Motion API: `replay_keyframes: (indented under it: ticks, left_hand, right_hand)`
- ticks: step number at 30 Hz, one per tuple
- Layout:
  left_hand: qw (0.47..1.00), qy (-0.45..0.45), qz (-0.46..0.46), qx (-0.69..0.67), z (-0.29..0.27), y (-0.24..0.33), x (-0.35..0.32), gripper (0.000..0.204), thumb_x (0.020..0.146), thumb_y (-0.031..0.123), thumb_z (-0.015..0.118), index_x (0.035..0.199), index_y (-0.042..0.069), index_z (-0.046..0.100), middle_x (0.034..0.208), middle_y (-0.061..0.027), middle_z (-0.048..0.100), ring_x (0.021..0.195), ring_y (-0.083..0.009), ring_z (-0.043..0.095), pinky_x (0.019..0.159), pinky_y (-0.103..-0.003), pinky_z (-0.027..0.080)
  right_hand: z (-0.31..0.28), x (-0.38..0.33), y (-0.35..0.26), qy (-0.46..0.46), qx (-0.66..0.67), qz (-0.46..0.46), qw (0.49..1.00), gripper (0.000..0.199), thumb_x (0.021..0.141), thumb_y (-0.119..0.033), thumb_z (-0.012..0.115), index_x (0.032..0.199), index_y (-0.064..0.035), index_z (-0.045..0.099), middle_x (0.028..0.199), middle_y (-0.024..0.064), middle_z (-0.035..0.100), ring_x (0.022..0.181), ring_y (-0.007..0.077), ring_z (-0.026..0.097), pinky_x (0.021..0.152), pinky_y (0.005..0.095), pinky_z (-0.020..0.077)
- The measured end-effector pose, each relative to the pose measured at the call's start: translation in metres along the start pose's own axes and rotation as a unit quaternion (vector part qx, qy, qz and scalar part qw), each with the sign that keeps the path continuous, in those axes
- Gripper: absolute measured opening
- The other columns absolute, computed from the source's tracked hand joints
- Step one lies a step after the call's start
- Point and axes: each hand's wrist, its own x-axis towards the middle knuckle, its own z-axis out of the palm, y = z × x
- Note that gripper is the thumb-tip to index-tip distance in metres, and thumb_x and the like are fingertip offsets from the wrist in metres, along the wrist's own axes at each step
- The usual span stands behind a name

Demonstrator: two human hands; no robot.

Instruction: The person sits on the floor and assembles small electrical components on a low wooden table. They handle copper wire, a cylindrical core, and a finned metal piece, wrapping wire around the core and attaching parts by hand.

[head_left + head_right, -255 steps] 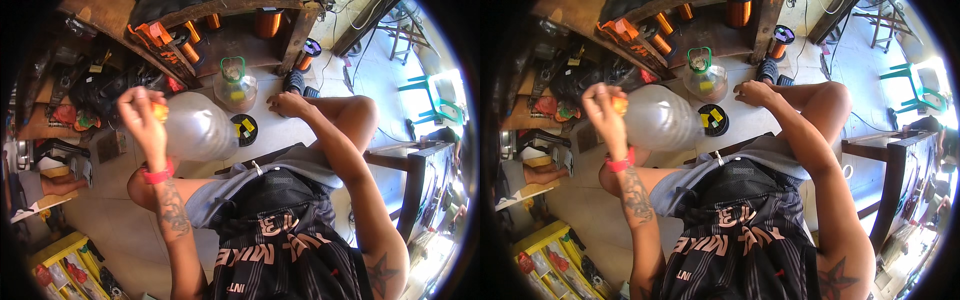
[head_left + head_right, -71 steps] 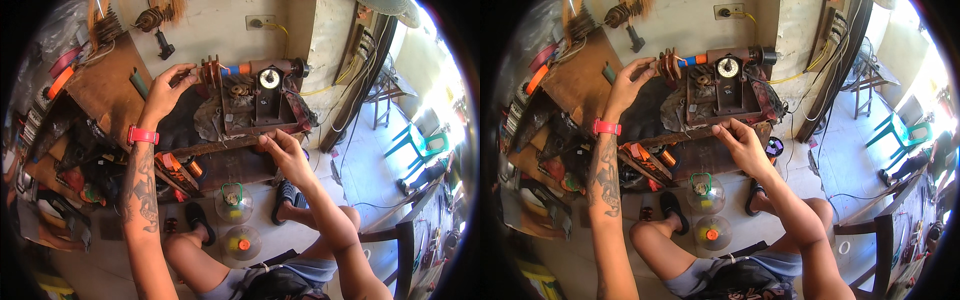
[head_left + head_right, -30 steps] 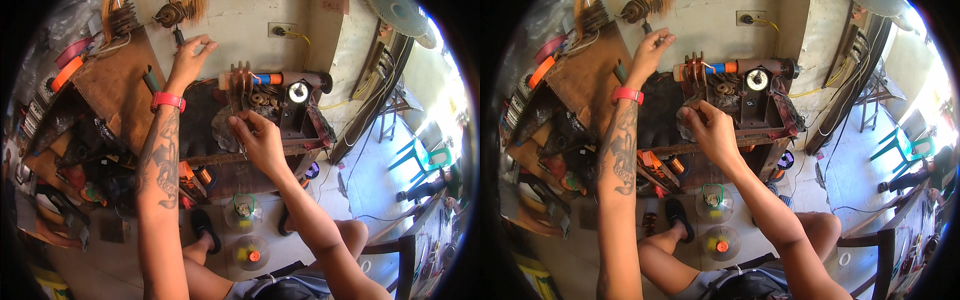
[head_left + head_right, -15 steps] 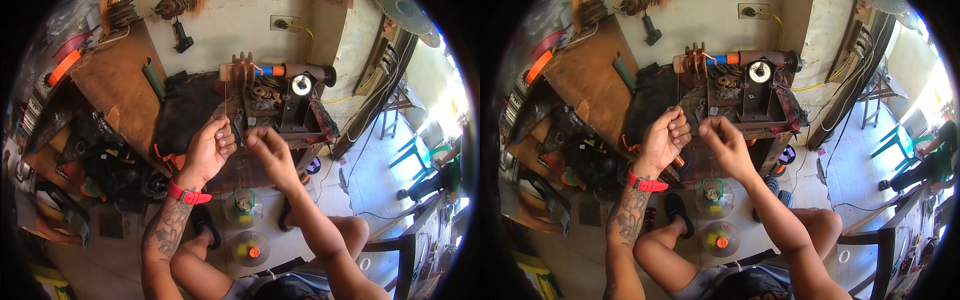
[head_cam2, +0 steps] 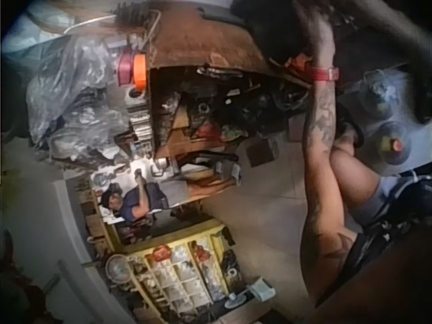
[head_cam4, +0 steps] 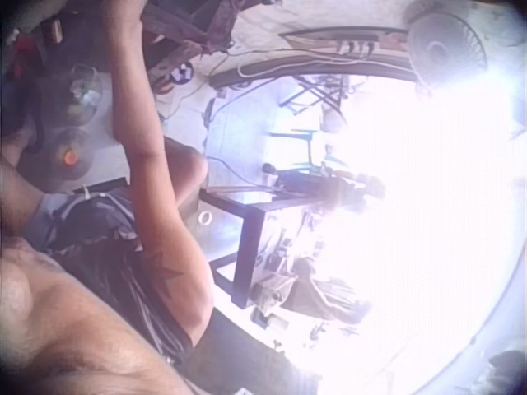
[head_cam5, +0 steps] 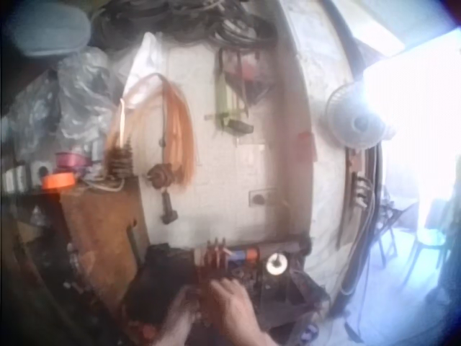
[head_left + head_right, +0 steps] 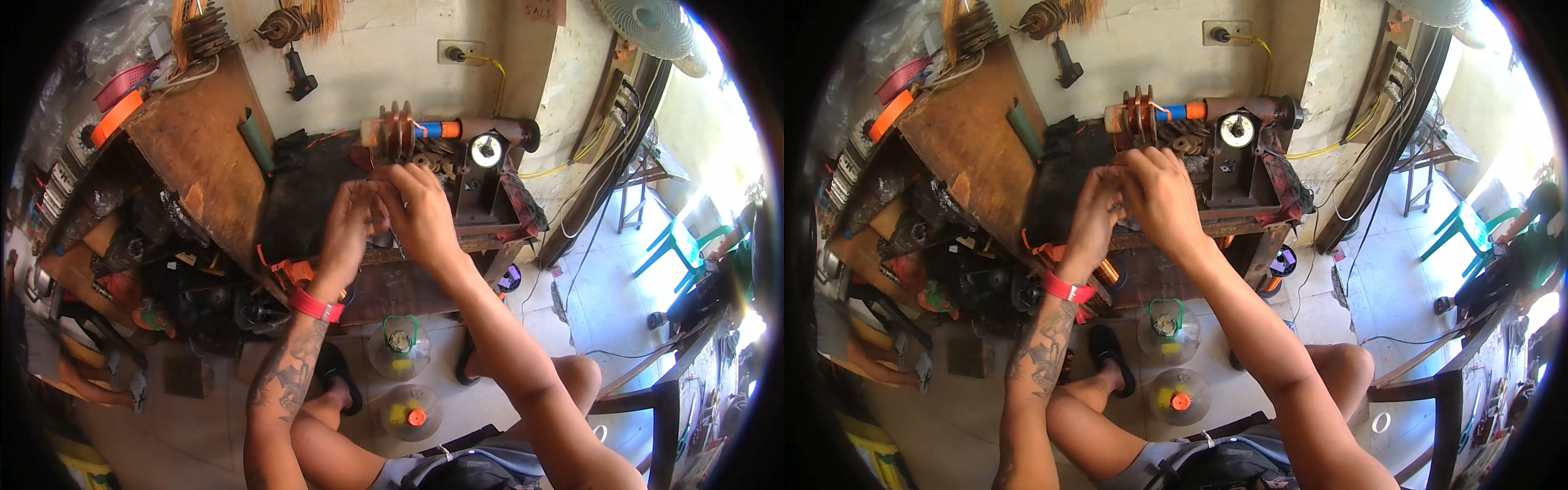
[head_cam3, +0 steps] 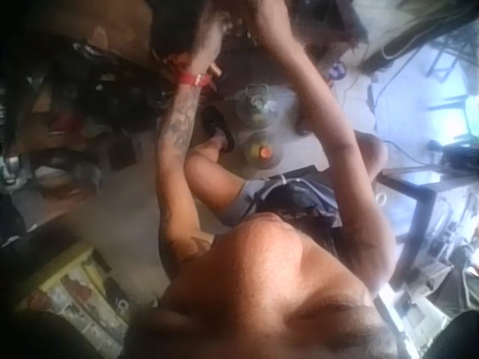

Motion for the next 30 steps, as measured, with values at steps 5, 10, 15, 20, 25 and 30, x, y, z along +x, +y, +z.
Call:
replay_keyframes:
  ticks: [5,10,15,20,25,30]
  left_hand:
    - [0.993,-0.049,0.094,0.056,-0.012,0.025,0.026,0.03,0.105,0.026,0.068,0.128,0.006,0.068,0.123,-0.0044,0.073,0.108,-0.0118,0.066,0.101,-0.027,0.05]
    - [0.937,0.052,0.223,0.265,-0.009,0.02,0.03,0.036,0.098,0.012,0.075,0.132,0.005,0.068,0.106,-0.0055,0.077,0.1,-0.0118,0.069,0.095,-0.029,0.052]
    - [0.795,0.075,0.428,0.424,-0.009,0.025,0.059,0.052,0.091,0.005,0.078,0.141,0.012,0.063,0.099,-0.0102,0.074,0.09,-0.0216,0.071,0.084,-0.035,0.055]
    - [0.719,0.05,0.46,0.519,-0.021,0.033,0.086,0.06,0.087,0.005,0.08,0.143,0.017,0.061,0.093,-0.0098,0.074,0.088,-0.0265,0.071,0.084,-0.041,0.054]
    - [0.922,-0.158,0.177,0.306,-0.036,0.056,0.092,0.055,0.091,0.01,0.08,0.142,0.007,0.06,0.106,-0.008,0.075,0.097,-0.0202,0.073,0.089,-0.034,0.058]
    - [0.947,-0.244,-0.132,0.16,-0.051,0.052,0.058,0.084,0.097,0.016,0.076,0.163,0.002,0.025,0.128,-0.0179,0.07,0.118,-0.0254,0.07,0.102,-0.037,0.055]
  right_hand:
    - [-0.017,0.006,-0.005,0.009,-0.185,-0.173,0.967,0.018,0.09,-0.019,0.076,0.107,-0.0111,0.074,0.085,0.0074,0.065,0.085,0.0299,0.063,0.076,0.0433,0.0494]
    - [-0.042,0.012,-0.017,0.014,-0.174,-0.102,0.979,0.018,0.092,-0.016,0.073,0.107,-0.0067,0.073,0.089,0.011,0.067,0.089,0.0343,0.064,0.079,0.0459,0.05]
    - [-0.056,0.085,-0.027,0.0,-0.306,-0.194,0.932,0.012,0.092,-0.016,0.07,0.098,-0.0063,0.072,0.092,0.0131,0.07,0.095,0.0342,0.066,0.084,0.0445,0.0514]
    - [-0.063,0.096,-0.03,-0.027,-0.357,-0.171,0.918,0.013,0.09,-0.017,0.068,0.092,-0.0052,0.073,0.091,0.0151,0.073,0.092,0.0365,0.069,0.083,0.0455,0.0541]
    - [-0.056,0.013,-0.023,-0.084,-0.08,0.065,0.991,0.025,0.094,-0.026,0.075,0.108,-0.0058,0.075,0.088,0.0184,0.074,0.071,0.0276,0.072,0.066,0.0408,0.0535]
    - [-0.029,-0.05,-0.006,-0.089,-0.015,0.14,0.986,0.023,0.095,-0.025,0.075,0.105,-0.0043,0.073,0.085,0.015,0.073,0.071,0.0259,0.07,0.067,0.0386,0.0533]
